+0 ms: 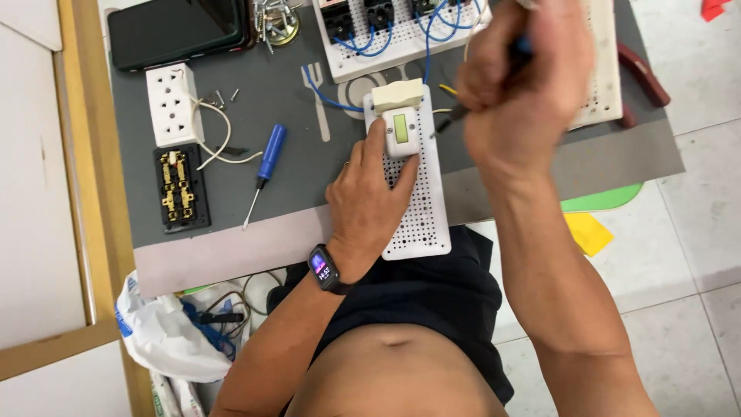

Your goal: The person is assembling or repairing an electrical panel by mounting circuit breakers and sockets onto a board and securing them with a screwdriver.

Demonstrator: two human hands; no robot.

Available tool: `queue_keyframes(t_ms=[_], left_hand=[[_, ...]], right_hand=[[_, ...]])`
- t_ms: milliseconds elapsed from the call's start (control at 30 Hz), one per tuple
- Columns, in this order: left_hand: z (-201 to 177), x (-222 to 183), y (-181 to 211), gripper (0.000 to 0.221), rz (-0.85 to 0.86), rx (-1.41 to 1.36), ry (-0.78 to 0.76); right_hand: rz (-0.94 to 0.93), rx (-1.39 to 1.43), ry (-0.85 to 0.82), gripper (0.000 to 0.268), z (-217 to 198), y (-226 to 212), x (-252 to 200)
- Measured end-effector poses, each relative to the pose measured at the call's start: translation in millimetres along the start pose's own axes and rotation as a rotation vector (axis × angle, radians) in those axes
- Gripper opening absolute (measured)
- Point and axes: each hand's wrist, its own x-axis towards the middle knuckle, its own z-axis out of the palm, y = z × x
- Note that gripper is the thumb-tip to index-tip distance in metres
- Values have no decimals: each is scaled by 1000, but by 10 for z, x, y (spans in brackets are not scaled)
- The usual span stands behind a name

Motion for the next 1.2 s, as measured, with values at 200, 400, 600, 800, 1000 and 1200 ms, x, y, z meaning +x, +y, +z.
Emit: queue_keyframes(t_ms=[200,400,600,800,1000,1200], left_hand=[[-13,16,-27,55,4,-17,-6],[-6,26,-57,56,8,-33,-30],[-18,30,-15,54,-27,-17,-35],[36,-16,-52,62,-34,46,-64],[-44,22,27,57,-2,42,-70],[57,-5,3,51,150,-31,51]], right_hand=[[12,22,-89,25,-26,217,82],[-28,-6,-106,26,14,267,86],[-72,-245,-82,22,160,286,20],[-209,-547,-72,18,366,362,-59],[237,-280,-299,19,300,291,158],[-148,-570,-2,29,449,490,-81]])
